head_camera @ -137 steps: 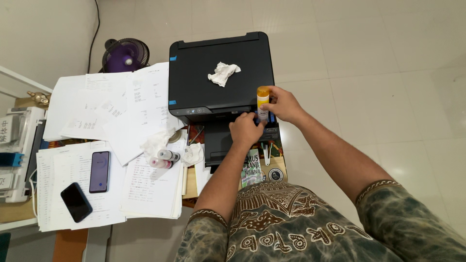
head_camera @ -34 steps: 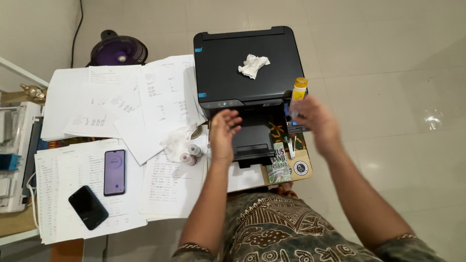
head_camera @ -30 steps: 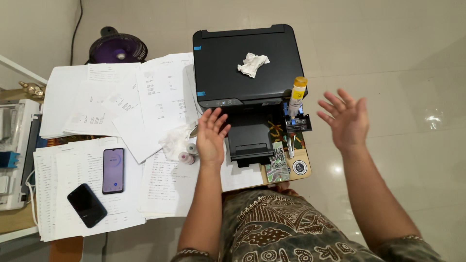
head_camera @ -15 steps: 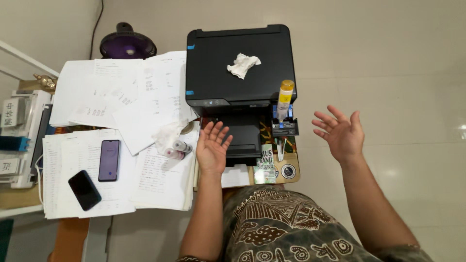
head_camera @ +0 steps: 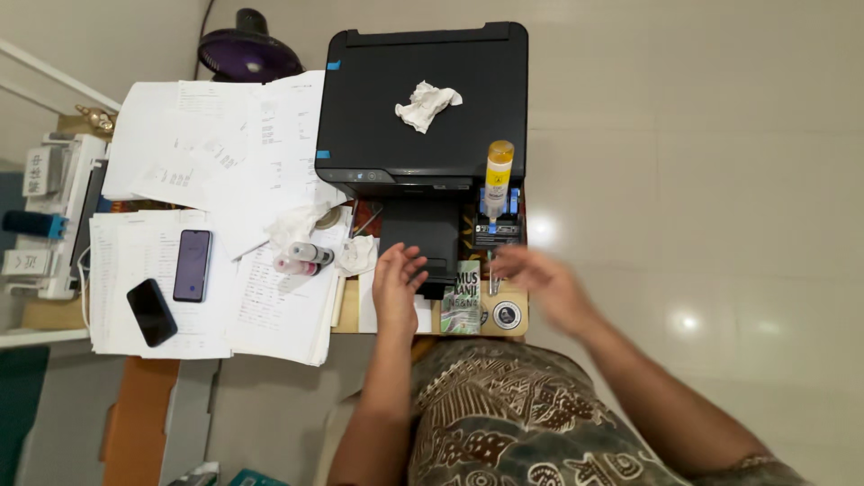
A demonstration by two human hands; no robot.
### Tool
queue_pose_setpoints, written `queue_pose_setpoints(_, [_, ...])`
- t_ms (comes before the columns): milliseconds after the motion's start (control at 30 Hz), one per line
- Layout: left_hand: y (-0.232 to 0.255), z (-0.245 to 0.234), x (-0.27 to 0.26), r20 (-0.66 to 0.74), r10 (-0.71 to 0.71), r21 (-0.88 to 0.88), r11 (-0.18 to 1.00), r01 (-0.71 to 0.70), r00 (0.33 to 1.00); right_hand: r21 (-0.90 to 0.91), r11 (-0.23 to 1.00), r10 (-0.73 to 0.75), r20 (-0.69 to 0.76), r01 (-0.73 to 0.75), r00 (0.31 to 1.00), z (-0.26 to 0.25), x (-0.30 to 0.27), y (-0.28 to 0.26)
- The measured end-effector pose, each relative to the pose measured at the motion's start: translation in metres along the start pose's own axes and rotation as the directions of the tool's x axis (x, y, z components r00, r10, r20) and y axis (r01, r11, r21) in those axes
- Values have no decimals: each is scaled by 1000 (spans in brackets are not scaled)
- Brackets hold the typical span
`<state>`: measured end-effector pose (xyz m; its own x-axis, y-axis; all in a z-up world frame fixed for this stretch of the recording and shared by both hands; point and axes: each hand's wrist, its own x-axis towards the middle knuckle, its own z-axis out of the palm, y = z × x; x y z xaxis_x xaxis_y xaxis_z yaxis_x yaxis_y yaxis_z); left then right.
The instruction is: The person wipes the top and front of a black printer with a white cloth, opens the front cover, and places ink bottles into the ink tank slots. They continue wiping the printer surface and handle several ink bottles before closing the cover.
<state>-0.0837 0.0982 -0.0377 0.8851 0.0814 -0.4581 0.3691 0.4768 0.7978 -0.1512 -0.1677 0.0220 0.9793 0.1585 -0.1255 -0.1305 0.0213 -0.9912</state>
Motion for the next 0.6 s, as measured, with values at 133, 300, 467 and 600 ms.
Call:
queue_pose_setpoints(133, [-8,14,6,53,230,397,888,-232,972,-598,781,51,348,180,936,51,8,-3])
queue_pose_setpoints(300, [-12,20,-4,252,87,552,805,-217,964,-687,653,52,460,318,886,80,15,-10])
queue_pose_setpoints(467, [-30,34,-27,401,30,233,963,-134,916,-528,826,49,418,199,907,86,20,-12])
queue_pose_setpoints(600, [-20,33,-24,564,25,206,964,-170,825,-392,916,15,256,89,967,104,45,-10])
